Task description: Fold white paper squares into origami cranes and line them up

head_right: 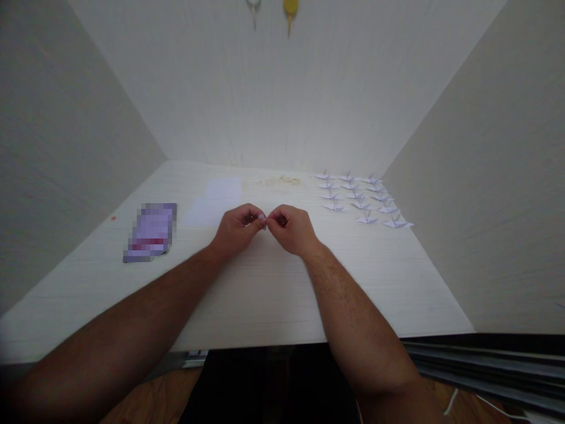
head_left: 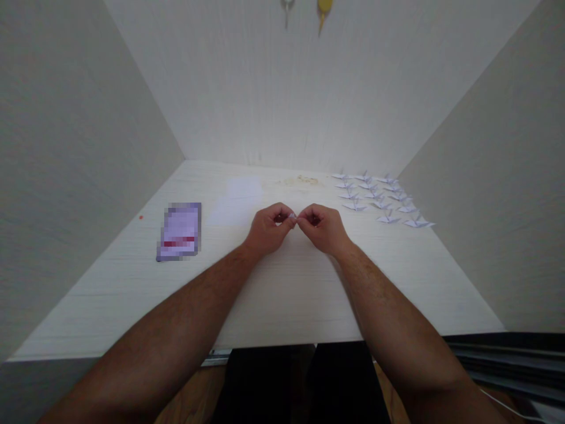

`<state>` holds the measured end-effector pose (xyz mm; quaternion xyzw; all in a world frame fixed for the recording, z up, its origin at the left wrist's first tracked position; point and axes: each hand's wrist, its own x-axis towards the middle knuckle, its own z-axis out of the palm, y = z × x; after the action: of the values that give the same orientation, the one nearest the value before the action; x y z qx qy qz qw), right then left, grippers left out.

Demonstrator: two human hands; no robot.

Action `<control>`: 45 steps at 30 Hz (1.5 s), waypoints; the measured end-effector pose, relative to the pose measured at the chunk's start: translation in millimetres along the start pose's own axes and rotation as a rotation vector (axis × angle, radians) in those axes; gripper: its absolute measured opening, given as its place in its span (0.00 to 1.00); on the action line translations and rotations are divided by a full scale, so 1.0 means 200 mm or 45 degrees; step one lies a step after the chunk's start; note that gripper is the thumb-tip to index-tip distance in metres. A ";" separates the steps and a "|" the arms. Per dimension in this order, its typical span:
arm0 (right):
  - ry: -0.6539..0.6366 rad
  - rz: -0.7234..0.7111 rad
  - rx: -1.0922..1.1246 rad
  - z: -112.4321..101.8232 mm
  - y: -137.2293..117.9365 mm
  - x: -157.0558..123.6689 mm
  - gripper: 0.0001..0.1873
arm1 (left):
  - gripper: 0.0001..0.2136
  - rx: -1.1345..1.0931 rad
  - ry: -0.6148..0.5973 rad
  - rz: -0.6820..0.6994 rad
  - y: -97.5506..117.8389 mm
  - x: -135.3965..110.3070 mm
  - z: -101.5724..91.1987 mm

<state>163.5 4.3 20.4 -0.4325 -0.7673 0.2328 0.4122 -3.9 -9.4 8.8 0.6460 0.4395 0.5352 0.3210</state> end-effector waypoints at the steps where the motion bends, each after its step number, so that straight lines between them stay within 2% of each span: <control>1: 0.004 0.005 0.002 0.00 0.00 0.00 0.05 | 0.06 -0.003 -0.006 0.001 0.00 0.00 0.00; 11: -0.013 0.023 0.037 0.01 0.01 0.00 0.07 | 0.08 -0.023 -0.017 -0.025 -0.01 0.00 0.00; 16: -0.023 0.073 0.050 0.02 0.01 0.00 0.09 | 0.08 -0.079 -0.021 -0.101 0.00 0.00 0.00; 20: -0.030 0.128 0.124 0.03 0.01 -0.01 0.09 | 0.08 -0.215 -0.004 -0.190 -0.01 0.01 0.00; 24: -0.047 0.145 0.181 0.05 0.00 -0.02 0.08 | 0.06 -0.397 0.088 -0.256 -0.04 0.02 0.01; 28: -0.093 0.112 0.113 0.08 0.01 -0.03 0.11 | 0.06 -0.594 0.167 -0.323 -0.06 0.03 0.02; 34: -0.039 0.053 -0.051 0.11 0.01 -0.03 0.12 | 0.06 -0.728 0.145 -0.367 -0.04 0.02 0.04; 39: -0.044 0.012 0.001 0.12 0.01 -0.03 0.13 | 0.05 -0.755 0.136 -0.348 -0.02 0.02 0.04; 45: -0.013 0.055 0.063 0.11 0.01 -0.03 0.13 | 0.08 -0.815 0.126 -0.412 -0.02 0.02 0.05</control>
<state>146.9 0.1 4.6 -0.4377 -0.7539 0.2627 0.4137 4.7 -4.2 5.0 0.4083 0.3613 0.6186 0.5658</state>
